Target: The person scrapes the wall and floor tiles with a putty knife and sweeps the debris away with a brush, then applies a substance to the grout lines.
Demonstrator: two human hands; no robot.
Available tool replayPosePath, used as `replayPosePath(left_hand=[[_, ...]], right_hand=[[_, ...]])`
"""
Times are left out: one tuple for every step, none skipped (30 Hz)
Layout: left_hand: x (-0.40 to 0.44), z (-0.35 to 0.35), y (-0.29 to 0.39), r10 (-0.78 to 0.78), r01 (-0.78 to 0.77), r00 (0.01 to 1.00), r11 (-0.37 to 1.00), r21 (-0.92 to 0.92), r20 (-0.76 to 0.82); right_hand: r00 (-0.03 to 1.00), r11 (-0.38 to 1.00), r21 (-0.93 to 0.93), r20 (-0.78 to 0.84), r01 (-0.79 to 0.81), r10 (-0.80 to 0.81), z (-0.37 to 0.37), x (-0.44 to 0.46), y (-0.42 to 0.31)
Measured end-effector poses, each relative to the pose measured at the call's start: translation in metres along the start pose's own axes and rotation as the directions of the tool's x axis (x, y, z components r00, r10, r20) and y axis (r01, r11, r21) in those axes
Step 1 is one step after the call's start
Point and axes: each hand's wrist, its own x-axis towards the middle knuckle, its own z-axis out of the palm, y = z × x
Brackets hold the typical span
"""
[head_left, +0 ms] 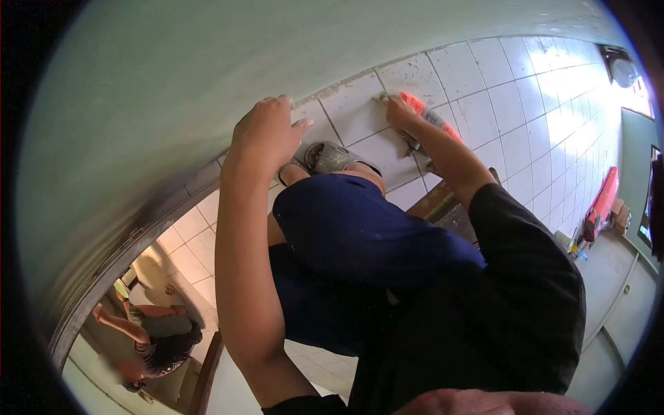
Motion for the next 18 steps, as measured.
replayPosePath(left_hand=[[0.000, -0.001, 0.003, 0.025, -0.025, 0.999, 1.000, -0.015, -0.029], [0.000, -0.001, 0.005, 0.024, -0.025, 0.999, 1.000, -0.018, -0.033], [0.001, -0.001, 0.005, 0.027, -0.028, 0.999, 0.999, -0.020, -0.023], [0.002, -0.002, 0.005, 0.028, -0.028, 0.999, 0.999, -0.022, -0.019], [0.002, -0.002, 0.003, 0.022, -0.023, 0.999, 0.999, -0.022, -0.029], [0.002, -0.001, 0.001, 0.003, -0.003, 1.000, 0.999, -0.032, -0.006], [0.003, -0.001, -0.002, -0.015, 0.016, 1.000, 0.999, -0.041, 0.016], [0.004, -0.003, -0.003, -0.020, 0.021, 1.000, 0.999, -0.039, 0.016], [0.004, -0.004, -0.004, -0.023, 0.025, 0.999, 0.998, -0.053, 0.038], [0.004, -0.005, -0.003, -0.023, 0.028, 0.998, 0.997, -0.068, 0.061], [0.006, -0.005, -0.002, -0.026, 0.030, 0.998, 0.997, -0.066, 0.065], [0.008, -0.003, 0.000, -0.003, 0.006, 0.999, 0.997, -0.071, 0.041], [0.008, -0.002, 0.003, 0.021, -0.019, 1.000, 0.997, -0.078, 0.013], [0.007, -0.002, 0.006, 0.021, -0.019, 1.000, 0.996, -0.083, 0.018], [0.007, -0.004, 0.010, 0.022, -0.020, 1.000, 0.994, -0.103, 0.020], [0.007, -0.006, 0.012, 0.021, -0.018, 1.000, 0.992, -0.122, 0.020], [0.008, -0.004, 0.010, 0.019, -0.016, 1.000, 0.993, -0.121, 0.020], [0.009, -0.002, 0.008, 0.030, -0.028, 0.999, 0.992, -0.119, 0.012]], right_hand=[[1.000, 1.000, -0.002, -0.029, -0.001, 0.001, -0.008, 0.008, -0.005], [0.999, 1.000, -0.006, -0.032, 0.000, -0.001, 0.006, 0.014, 0.001], [0.996, 1.000, 0.009, -0.088, 0.024, -0.023, 0.034, 0.024, 0.012], [0.988, 0.998, 0.020, -0.147, 0.054, -0.050, 0.044, 0.033, 0.018], [0.984, 0.994, -0.020, -0.147, 0.104, -0.105, 0.039, 0.015, 0.014], [0.978, 0.987, -0.056, -0.139, 0.151, -0.158, 0.041, -0.017, 0.007], [0.988, 0.987, -0.083, -0.057, 0.137, -0.142, 0.052, -0.033, 0.003], [0.992, 0.987, -0.108, 0.026, 0.123, -0.121, 0.062, -0.043, -0.001], [0.992, 0.986, -0.106, 0.027, 0.126, -0.124, 0.060, -0.050, -0.010], [0.995, 0.993, -0.056, 0.003, 0.102, -0.102, 0.057, -0.055, -0.019], [0.997, 0.997, -0.003, -0.018, 0.078, -0.078, 0.052, -0.058, -0.031], [0.996, 0.997, 0.003, -0.037, 0.083, -0.083, 0.043, -0.052, -0.044], [0.994, 0.996, 0.005, -0.058, 0.090, -0.089, 0.032, -0.037, -0.057], [0.992, 0.994, -0.016, -0.064, 0.109, -0.110, 0.025, -0.015, -0.069], [0.988, 0.991, -0.040, -0.074, 0.130, -0.133, 0.020, 0.002, -0.078], [0.988, 0.990, -0.044, -0.073, 0.132, -0.135, 0.018, 0.005, -0.087], [0.993, 0.995, -0.026, -0.073, 0.092, -0.094, 0.021, 0.009, -0.093], [0.996, 0.999, -0.007, -0.076, 0.053, -0.054, 0.021, 0.013, -0.099]])
